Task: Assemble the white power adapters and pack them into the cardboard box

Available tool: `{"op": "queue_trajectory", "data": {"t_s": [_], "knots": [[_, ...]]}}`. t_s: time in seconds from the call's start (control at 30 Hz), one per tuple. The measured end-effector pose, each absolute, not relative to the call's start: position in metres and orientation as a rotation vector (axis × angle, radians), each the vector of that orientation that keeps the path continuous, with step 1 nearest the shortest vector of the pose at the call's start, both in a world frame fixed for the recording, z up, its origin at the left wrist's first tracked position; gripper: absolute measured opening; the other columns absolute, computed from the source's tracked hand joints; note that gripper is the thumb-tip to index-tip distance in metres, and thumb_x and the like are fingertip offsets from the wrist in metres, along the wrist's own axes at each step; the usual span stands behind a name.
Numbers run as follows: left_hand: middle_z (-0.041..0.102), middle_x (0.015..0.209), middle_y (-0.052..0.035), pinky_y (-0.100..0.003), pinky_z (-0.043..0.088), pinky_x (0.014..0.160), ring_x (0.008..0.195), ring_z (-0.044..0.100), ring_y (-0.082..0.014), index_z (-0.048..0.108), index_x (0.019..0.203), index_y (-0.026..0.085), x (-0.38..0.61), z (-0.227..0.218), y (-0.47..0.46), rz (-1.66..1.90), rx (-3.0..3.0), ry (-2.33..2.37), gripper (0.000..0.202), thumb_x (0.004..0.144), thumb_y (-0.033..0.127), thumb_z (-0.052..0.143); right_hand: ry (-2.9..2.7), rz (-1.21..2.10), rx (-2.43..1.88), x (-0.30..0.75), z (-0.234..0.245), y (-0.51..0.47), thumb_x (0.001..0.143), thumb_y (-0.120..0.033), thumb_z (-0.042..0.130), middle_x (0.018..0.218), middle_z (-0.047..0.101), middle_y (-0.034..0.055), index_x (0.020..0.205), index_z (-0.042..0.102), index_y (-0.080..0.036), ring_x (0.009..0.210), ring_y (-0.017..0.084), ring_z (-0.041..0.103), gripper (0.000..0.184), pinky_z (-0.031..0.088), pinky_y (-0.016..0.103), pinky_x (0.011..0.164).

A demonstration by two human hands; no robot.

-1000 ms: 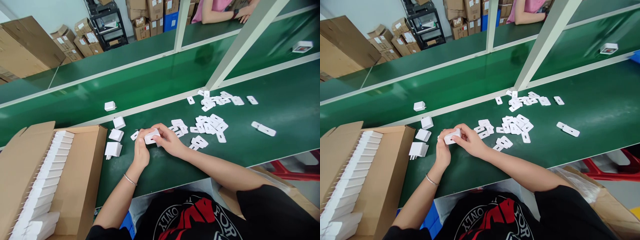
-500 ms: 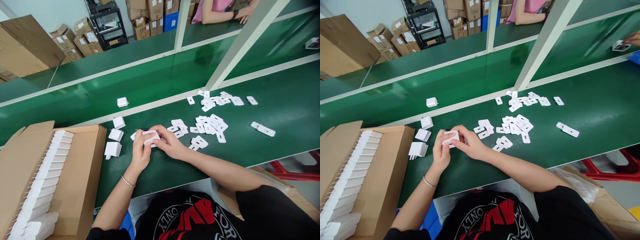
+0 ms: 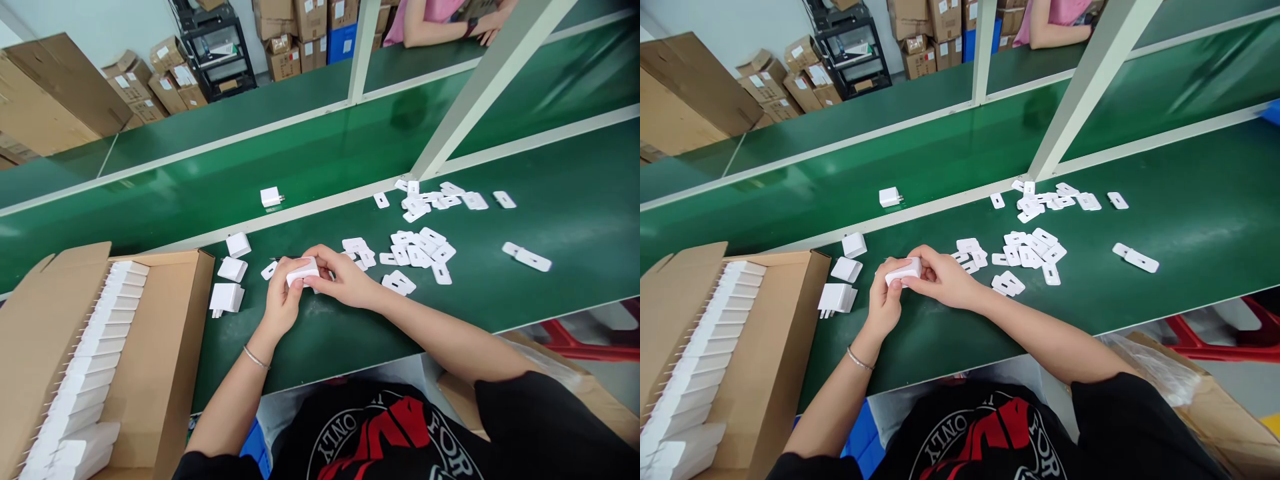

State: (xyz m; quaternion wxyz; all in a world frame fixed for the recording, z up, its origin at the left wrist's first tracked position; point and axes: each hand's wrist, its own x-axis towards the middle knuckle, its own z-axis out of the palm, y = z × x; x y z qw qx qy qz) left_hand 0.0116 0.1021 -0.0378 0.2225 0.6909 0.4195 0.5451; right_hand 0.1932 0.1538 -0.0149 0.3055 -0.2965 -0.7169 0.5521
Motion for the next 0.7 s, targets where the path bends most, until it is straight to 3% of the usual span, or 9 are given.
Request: {"op": "queue_trajectory", "data": {"t_s": [0.1, 0.27, 0.4, 0.53, 0.7], "knots": [[0.069, 0.106, -0.007, -0.035, 0.052, 0.081, 0.093, 0.063, -0.0199, 0.066, 0.128, 0.025, 0.01, -0.039, 0.102, 1.454, 1.921, 1.203, 0.037, 0.111, 0.048, 0.043, -1.912, 1.428, -0.746, 0.197, -0.011, 0.16, 0.094, -0.049, 0.072, 0.087, 0.062, -0.0014, 0.118, 0.057, -0.023, 0.071, 0.015, 0.053, 0.039, 0.043, 0.029, 0.065], [0.063, 0.136, -0.0143, -0.041, 0.054, 0.097, 0.117, 0.065, -0.026, 0.048, 0.148, 0.024, 0.008, -0.042, 0.101, 1.274, 1.97, 1.303, 0.052, 0.102, 0.045, 0.062, -2.205, 1.376, -0.591, 0.223, 0.001, 0.187, 0.091, -0.049, 0.077, 0.111, 0.064, 0.0047, 0.123, 0.061, -0.026, 0.091, 0.02, 0.056, 0.043, 0.047, 0.032, 0.077], [0.068, 0.125, -0.0114, -0.046, 0.053, 0.099, 0.115, 0.065, -0.0295, 0.054, 0.133, 0.023, 0.009, -0.038, 0.101, 1.024, 2.188, 1.452, 0.052, 0.09, 0.04, 0.077, -2.467, 1.303, -0.618, 0.242, 0.002, 0.202, 0.087, -0.05, 0.08, 0.12, 0.061, 0.0079, 0.13, 0.063, -0.028, 0.11, 0.027, 0.055, 0.051, 0.047, 0.036, 0.084], [0.067, 0.122, -0.0108, -0.046, 0.053, 0.098, 0.114, 0.063, -0.0303, 0.054, 0.125, 0.023, 0.011, -0.034, 0.102, 0.828, 2.255, 1.474, 0.041, 0.092, 0.035, 0.076, -2.563, 1.25, -0.735, 0.243, -0.004, 0.202, 0.086, -0.043, 0.078, 0.119, 0.06, 0.0083, 0.128, 0.062, -0.026, 0.11, 0.028, 0.055, 0.049, 0.045, 0.037, 0.086], [0.065, 0.125, -0.012, -0.048, 0.053, 0.095, 0.116, 0.063, -0.0326, 0.051, 0.124, 0.022, 0.009, -0.038, 0.104, 0.697, 2.252, 1.48, 0.043, 0.092, 0.034, 0.076, -2.623, 1.156, -0.778, 0.236, -0.005, 0.194, 0.086, -0.037, 0.077, 0.12, 0.059, 0.0089, 0.127, 0.059, -0.025, 0.112, 0.029, 0.055, 0.046, 0.045, 0.037, 0.088]]}}
